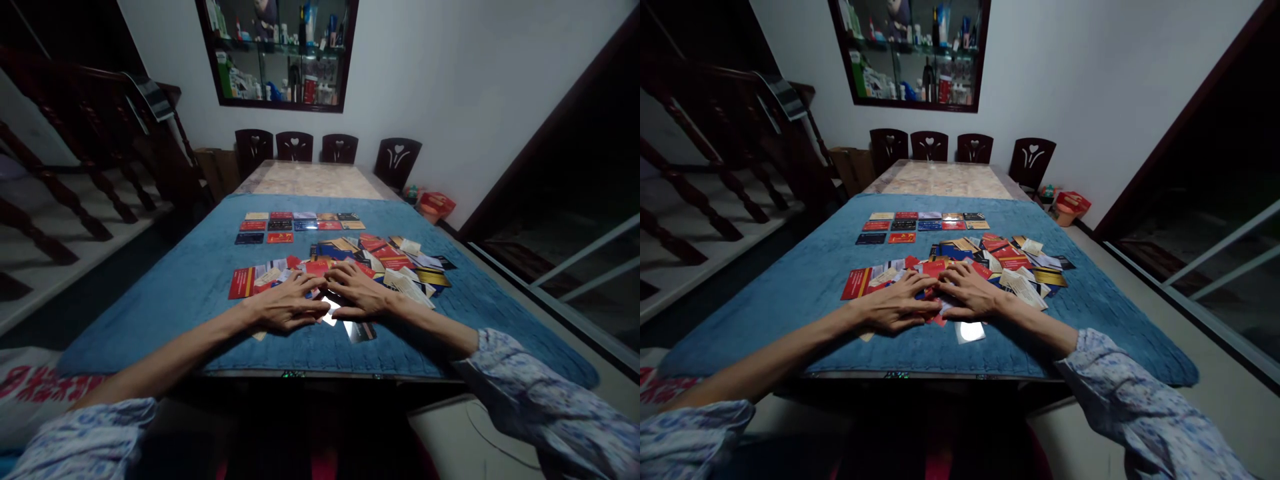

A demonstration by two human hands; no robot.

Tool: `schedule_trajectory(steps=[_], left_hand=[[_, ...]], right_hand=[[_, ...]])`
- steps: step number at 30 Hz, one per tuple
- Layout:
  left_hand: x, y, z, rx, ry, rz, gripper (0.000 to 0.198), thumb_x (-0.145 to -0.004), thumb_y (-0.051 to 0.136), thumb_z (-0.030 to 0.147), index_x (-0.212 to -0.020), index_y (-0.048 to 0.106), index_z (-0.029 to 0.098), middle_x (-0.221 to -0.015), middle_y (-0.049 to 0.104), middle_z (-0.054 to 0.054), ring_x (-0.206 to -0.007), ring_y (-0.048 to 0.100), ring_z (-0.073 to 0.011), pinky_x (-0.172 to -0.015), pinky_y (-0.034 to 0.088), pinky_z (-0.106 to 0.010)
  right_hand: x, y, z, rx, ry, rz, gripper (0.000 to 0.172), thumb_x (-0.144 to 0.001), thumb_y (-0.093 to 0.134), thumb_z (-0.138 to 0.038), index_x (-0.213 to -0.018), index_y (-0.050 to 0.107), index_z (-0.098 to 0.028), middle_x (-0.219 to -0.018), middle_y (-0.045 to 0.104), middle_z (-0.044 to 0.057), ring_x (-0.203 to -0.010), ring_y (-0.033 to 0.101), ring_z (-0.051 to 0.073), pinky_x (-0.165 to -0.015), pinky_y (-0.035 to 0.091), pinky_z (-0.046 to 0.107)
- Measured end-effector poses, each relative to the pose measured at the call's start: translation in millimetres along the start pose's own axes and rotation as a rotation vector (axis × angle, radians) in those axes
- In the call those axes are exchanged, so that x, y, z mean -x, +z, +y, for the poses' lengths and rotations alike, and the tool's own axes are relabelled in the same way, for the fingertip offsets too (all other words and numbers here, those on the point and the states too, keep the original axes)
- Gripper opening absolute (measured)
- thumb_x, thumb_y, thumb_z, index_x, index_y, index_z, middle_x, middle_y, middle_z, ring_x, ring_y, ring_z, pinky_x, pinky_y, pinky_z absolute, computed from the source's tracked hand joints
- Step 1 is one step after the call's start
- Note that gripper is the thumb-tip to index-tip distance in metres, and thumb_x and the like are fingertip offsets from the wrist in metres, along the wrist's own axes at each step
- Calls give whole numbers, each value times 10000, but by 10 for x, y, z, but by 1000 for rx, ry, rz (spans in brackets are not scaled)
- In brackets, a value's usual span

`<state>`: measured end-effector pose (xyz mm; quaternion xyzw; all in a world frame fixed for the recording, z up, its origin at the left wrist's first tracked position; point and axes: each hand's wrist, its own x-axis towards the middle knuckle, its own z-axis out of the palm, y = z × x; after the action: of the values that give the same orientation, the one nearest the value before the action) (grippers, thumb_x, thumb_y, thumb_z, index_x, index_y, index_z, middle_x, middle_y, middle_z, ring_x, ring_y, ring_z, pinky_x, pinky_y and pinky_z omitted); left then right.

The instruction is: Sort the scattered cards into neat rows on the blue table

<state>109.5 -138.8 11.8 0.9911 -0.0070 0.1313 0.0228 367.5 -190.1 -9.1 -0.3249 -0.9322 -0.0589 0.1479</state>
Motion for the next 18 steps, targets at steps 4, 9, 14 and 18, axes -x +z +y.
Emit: schedule_trajectory(steps=[4, 9, 14, 18], left_hand=[[17, 23, -124, -57, -47, 4, 259, -1003, 472, 362, -1173, 642, 266, -1376, 492, -132, -1194, 481, -287, -1038, 397, -496], [37, 60, -299, -129, -111, -11, 257, -1021, 443, 351, -1175, 635, 280, -1390, 480, -120, -1197, 474, -271, -1050, 394, -495], [44, 83, -440, -213, -150, -24, 298, -1030, 414, 378, -1198, 630, 258, -1406, 463, -142, -1170, 488, -275, -998, 413, -489], [41, 83, -535, -260, -190, -22, 300, -1031, 413, 384, -1189, 628, 246, -1391, 482, -136, -1166, 492, -271, -955, 416, -456]], right_hand=[[-104, 76, 127, 24, 15, 18, 627, -951, 464, -636, -1366, 542, -173, -1288, 563, 182, -1198, 440, 319, -989, 382, 512], [-252, 142, 284, 86, -8, 23, 577, -974, 415, -624, -1299, 583, -177, -1269, 571, 177, -1111, 478, 299, -927, 410, 479], [-396, 150, 401, 116, -34, 6, 555, -991, 399, -594, -1299, 586, -172, -1237, 590, 169, -1069, 484, 284, -918, 404, 463], [-475, 182, 470, 153, -2, 26, 572, -991, 395, -605, -1313, 588, -173, -1193, 606, 161, -1047, 477, 284, -906, 387, 457]])
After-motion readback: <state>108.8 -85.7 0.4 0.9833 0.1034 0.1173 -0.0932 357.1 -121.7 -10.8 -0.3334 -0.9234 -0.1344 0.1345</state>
